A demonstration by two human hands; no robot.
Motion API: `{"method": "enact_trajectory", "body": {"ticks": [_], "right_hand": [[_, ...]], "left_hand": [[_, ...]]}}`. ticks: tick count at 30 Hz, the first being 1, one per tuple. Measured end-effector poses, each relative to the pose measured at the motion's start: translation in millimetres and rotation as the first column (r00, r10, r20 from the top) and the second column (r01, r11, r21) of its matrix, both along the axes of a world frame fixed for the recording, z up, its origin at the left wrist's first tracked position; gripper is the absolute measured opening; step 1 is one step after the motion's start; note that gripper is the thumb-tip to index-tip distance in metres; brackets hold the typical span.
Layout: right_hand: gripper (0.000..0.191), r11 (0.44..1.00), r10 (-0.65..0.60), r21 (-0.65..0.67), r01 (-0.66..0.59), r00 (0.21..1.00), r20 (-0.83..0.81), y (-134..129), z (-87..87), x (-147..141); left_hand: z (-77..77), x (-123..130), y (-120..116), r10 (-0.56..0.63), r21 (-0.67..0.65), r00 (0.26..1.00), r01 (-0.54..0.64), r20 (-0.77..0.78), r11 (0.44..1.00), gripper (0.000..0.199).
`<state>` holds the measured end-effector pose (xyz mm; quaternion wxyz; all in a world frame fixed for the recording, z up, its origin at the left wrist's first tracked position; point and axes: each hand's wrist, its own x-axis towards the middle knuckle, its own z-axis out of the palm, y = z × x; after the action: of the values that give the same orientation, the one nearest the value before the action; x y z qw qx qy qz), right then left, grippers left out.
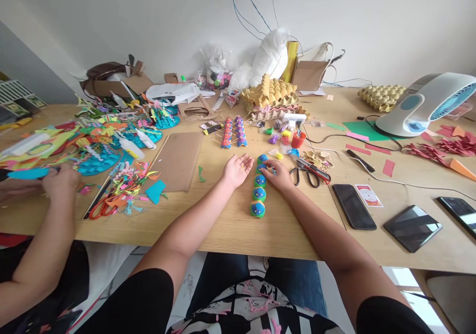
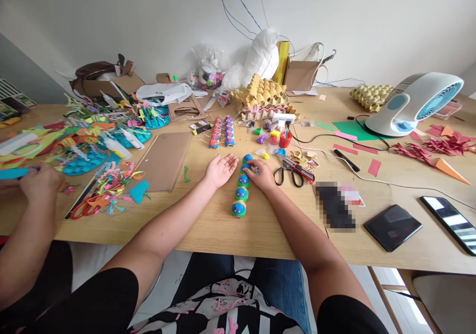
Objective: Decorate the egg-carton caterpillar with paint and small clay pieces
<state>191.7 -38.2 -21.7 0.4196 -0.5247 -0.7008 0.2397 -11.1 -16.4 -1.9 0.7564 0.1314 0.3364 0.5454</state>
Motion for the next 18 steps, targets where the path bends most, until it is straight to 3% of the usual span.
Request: {"method": "enact_trajectory", "body": {"ticks": [3, 6, 11, 15, 18], "right_hand": [[0.038, 1.000, -0.004, 0.010, 0.003, 0.999, 0.042, 1, -4.6, 2], [0.037, 0.999, -0.031, 0.044, 0.029, 0.999, 0.026, -1, -7.2, 5], [0.025, 0.957, -0.082, 0.282, 0.065, 0.996, 0.048, -6, -2.8, 8], [0.026, 0.904, -0.030, 0.422, -0.066, 0.976, 0.217, -11, 3.1, 2], [0.028, 0.883, -0.020, 0.452, -0.124, 0.954, 0.300, -10, 8.6, -5]], "left_hand": [[-6.3, 8, 6, -0.023, 0.017, 0.992, 0.021, 0.127, 1.000, 0.048], [-11.3, 11, 6, -0.078, 0.081, 0.985, 0.066, 0.154, 0.995, 0.056], [-8.9, 9, -1, -0.135, 0.170, 0.972, 0.103, 0.191, 0.980, 0.066], [-1.1, 9, -2, -0.207, 0.211, 0.961, 0.168, 0.181, 0.963, 0.077], [2.8, 9, 0, -0.234, 0.219, 0.956, 0.193, 0.179, 0.957, 0.081]]}}
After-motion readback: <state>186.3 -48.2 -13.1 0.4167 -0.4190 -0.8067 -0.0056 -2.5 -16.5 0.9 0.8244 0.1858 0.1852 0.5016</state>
